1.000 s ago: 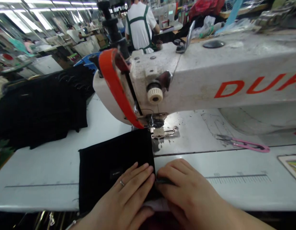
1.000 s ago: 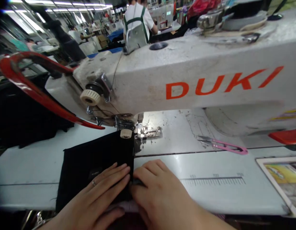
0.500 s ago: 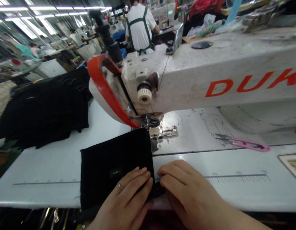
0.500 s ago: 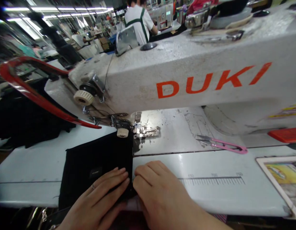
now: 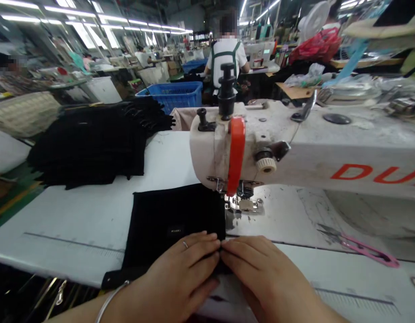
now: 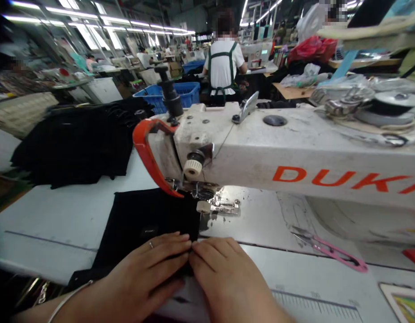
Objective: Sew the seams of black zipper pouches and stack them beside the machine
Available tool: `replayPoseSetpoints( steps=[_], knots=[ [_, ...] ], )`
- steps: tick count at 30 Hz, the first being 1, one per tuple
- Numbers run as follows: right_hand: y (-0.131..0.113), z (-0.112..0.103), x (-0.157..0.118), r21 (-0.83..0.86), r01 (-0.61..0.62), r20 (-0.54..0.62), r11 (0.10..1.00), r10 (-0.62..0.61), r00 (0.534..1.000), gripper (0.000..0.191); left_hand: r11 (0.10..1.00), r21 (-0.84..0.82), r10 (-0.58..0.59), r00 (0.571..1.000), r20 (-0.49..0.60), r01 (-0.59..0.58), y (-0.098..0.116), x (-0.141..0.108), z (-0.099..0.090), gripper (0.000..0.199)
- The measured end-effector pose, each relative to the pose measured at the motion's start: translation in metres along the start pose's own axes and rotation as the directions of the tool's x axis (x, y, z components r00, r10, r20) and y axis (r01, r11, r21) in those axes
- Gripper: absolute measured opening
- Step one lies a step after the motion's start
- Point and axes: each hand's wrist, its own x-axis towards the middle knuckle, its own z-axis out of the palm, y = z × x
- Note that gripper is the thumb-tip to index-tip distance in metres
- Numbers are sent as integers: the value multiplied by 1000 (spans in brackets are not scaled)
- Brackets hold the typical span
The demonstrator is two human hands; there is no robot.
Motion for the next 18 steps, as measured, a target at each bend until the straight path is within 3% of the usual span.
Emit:
replayPoseSetpoints(
  steps=[9, 12, 18],
  knots=[
    [16, -15, 24, -42, -75, 146, 996, 80, 986, 50, 995, -99, -13, 999, 40, 17, -40, 15, 9, 24],
    [22, -16, 31, -81, -97, 143, 992, 108, 984, 55, 996, -91, 1, 999, 45, 3, -52, 20, 13, 24],
    [33, -14, 38, -145, -171, 108, 975, 187, 976, 47, 995, -76, 61, 998, -35, -63, -74, 36, 18, 25]
  ],
)
